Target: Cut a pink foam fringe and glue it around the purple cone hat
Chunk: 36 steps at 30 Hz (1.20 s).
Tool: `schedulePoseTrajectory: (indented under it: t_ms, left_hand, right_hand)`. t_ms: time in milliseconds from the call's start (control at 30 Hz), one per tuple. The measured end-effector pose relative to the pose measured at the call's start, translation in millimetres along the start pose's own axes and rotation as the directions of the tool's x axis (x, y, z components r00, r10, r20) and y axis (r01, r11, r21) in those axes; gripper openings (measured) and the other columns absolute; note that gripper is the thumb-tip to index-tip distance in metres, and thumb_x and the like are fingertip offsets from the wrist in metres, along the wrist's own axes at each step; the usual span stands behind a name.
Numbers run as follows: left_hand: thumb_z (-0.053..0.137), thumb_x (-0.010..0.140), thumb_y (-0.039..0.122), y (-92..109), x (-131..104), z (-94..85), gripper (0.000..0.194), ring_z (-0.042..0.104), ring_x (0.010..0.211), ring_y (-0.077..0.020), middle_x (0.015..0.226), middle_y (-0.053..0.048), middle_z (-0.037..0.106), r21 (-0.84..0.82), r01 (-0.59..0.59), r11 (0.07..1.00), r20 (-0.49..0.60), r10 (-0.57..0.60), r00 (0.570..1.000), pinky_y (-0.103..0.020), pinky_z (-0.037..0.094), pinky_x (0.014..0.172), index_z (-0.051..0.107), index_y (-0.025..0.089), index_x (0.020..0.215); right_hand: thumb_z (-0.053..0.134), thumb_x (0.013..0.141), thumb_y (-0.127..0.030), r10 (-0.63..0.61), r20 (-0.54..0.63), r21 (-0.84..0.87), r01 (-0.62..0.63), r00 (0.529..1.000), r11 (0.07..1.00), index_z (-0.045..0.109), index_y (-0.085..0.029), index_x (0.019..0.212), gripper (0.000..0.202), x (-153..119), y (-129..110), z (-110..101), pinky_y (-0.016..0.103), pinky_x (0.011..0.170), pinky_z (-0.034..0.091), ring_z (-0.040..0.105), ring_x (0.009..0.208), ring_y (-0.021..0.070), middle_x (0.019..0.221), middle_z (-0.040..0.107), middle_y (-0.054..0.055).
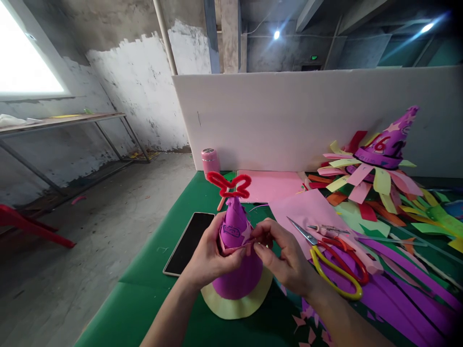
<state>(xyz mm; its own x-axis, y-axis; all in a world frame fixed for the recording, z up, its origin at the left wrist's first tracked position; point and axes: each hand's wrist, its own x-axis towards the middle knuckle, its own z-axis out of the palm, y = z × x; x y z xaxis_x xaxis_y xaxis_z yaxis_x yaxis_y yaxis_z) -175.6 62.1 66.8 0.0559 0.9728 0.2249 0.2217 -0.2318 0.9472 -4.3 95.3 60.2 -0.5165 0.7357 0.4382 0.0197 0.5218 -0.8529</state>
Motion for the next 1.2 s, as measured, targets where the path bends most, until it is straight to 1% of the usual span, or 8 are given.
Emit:
schedulePoseTrajectory:
  t_ms: [167, 433, 700, 833, 967, 1033, 1133, 1200]
  left_hand:
    - [0.069, 0.065, 0.016, -0.6, -0.8, -0.6, 0.050, 0.057, 0.070, -0.0143, 0.083, 0.000, 0.061, -0.043, 0.008, 0.999, 0.001, -0.008, 1.000, -0.024, 0.048, 0.063, 0.047, 0.020, 0.110]
    - [0.072, 0.067, 0.023, -6.4, -3.5, 0.0, 0.057, 0.060, 0.081, -0.0170, 0.094, -0.003, 0.063, -0.115, 0.041, 0.993, -0.020, -0.043, 0.999, -0.025, 0.049, 0.070, 0.044, 0.021, 0.116]
    - [0.072, 0.067, 0.029, -0.2, -2.2, 6.4, 0.048, 0.064, 0.077, -0.0198, 0.085, -0.003, 0.067, -0.108, 0.026, 0.994, -0.085, -0.035, 0.996, -0.027, 0.050, 0.063, 0.050, 0.020, 0.108]
    - [0.070, 0.069, 0.032, -0.8, -1.7, 7.2, 0.044, 0.064, 0.076, -0.0198, 0.084, -0.003, 0.066, -0.075, 0.023, 0.997, -0.110, -0.031, 0.993, -0.028, 0.050, 0.063, 0.051, 0.020, 0.106]
    - [0.071, 0.069, 0.030, -8.0, -1.0, 3.3, 0.040, 0.063, 0.078, -0.0193, 0.088, -0.003, 0.064, 0.001, 0.002, 1.000, -0.112, -0.001, 0.994, -0.027, 0.050, 0.065, 0.053, 0.019, 0.102]
    - [0.072, 0.067, 0.030, -12.2, -0.3, 1.8, 0.040, 0.062, 0.079, -0.0191, 0.087, -0.002, 0.063, 0.022, -0.024, 0.999, -0.129, 0.027, 0.991, -0.027, 0.050, 0.066, 0.054, 0.019, 0.101]
    - [0.073, 0.066, 0.029, -16.8, 1.7, 2.2, 0.040, 0.062, 0.080, -0.0197, 0.088, -0.002, 0.064, 0.020, -0.048, 0.999, -0.139, 0.051, 0.989, -0.028, 0.051, 0.068, 0.055, 0.020, 0.100]
    - [0.074, 0.064, 0.028, -18.0, 4.2, 4.7, 0.040, 0.062, 0.083, -0.0211, 0.091, -0.002, 0.064, 0.002, -0.045, 0.999, -0.140, 0.045, 0.989, -0.029, 0.051, 0.069, 0.055, 0.020, 0.098]
  right_hand:
    - [0.051, 0.085, -0.024, 0.141, -0.068, 0.176, -0.127, 0.988, 0.976, 0.046, -0.023, 0.089, 0.006, -6.1, 4.0, 5.1, 0.028, 0.064, 0.043, 0.050, 0.073, 0.0147, 0.080, 0.050, -0.001]
    - [0.052, 0.087, -0.027, 0.152, -0.099, 0.181, -0.133, 0.983, 0.974, 0.050, -0.024, 0.094, 0.007, -14.5, 12.0, 8.7, 0.027, 0.068, 0.045, 0.053, 0.075, 0.0146, 0.084, 0.055, 0.000]
    - [0.040, 0.094, -0.037, 0.343, -0.211, 0.155, -0.315, 0.915, 0.936, 0.055, -0.023, 0.090, 0.021, -36.1, 11.0, -14.3, 0.022, 0.060, 0.044, 0.052, 0.064, 0.0119, 0.070, 0.054, -0.002]
    - [0.039, 0.093, -0.041, 0.369, -0.284, 0.050, -0.370, 0.885, 0.928, 0.055, -0.023, 0.085, 0.025, -56.1, 7.7, -25.9, 0.022, 0.052, 0.042, 0.048, 0.058, 0.0126, 0.063, 0.051, -0.003]
    - [0.043, 0.090, -0.045, 0.352, -0.396, -0.074, -0.412, 0.848, 0.908, 0.050, -0.023, 0.067, 0.033, -91.0, 14.2, -55.8, 0.022, 0.042, 0.038, 0.042, 0.044, 0.0120, 0.050, 0.042, -0.005]
    - [0.044, 0.087, -0.048, 0.355, -0.501, -0.156, -0.486, 0.789, 0.860, 0.049, -0.023, 0.062, 0.036, -110.3, 20.3, -78.9, 0.023, 0.040, 0.038, 0.043, 0.042, 0.0128, 0.048, 0.042, -0.004]
    - [0.042, 0.084, -0.054, 0.339, -0.719, -0.247, -0.679, 0.606, 0.692, 0.051, -0.023, 0.062, 0.038, -135.0, 33.2, -115.8, 0.026, 0.040, 0.041, 0.048, 0.045, 0.0162, 0.049, 0.048, -0.001]
    - [0.037, 0.084, -0.054, 0.317, -0.764, -0.292, -0.739, 0.562, 0.607, 0.054, -0.023, 0.069, 0.038, -146.2, 43.8, -136.1, 0.030, 0.051, 0.049, 0.059, 0.061, 0.0218, 0.065, 0.060, 0.005]
